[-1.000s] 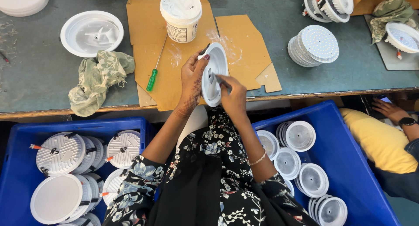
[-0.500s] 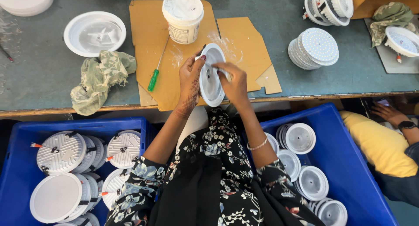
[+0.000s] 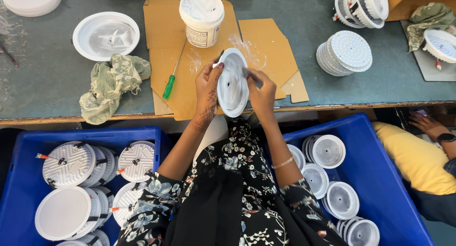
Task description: The person repeatedly scoops a white paste from a tub and spreads it inside circular white LED housings using a small rectangular tool. After coating each housing, the person places it into a blue bin. The process is repeated for multiple units.
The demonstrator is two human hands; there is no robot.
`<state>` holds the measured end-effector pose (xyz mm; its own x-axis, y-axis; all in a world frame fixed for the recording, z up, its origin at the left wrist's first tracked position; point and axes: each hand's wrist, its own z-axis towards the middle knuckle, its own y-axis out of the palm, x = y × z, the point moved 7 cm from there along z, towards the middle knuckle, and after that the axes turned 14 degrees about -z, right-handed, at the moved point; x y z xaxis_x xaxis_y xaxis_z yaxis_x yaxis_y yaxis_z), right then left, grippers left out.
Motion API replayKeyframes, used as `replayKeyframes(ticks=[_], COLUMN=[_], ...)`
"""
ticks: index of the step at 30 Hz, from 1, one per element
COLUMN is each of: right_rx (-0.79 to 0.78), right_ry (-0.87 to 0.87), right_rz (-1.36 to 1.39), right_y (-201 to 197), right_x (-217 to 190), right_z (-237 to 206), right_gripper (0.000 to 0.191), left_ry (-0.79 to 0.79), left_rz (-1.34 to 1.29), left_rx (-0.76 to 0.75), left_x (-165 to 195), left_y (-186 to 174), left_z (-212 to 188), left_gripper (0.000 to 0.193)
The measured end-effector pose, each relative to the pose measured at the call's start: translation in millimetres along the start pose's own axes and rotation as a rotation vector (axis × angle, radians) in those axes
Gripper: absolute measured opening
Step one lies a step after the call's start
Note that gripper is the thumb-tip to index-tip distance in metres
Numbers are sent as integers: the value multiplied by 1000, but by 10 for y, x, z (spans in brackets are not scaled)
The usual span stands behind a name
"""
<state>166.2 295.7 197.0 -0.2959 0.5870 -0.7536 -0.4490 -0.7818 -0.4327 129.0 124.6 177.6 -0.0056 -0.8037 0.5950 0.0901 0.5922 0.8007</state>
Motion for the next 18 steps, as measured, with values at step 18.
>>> replayKeyframes(ticks=[18], right_rx=[-100], right_ry=[168], right_rz=[-348], right_y=[69], right_x=[241], right_z=[-63], right_gripper=[24], left_ry=[4], left_rz=[70], left_rx=[-93], left_x=[-62], left_y=[-22], left_z=[-110], left_gripper=[51])
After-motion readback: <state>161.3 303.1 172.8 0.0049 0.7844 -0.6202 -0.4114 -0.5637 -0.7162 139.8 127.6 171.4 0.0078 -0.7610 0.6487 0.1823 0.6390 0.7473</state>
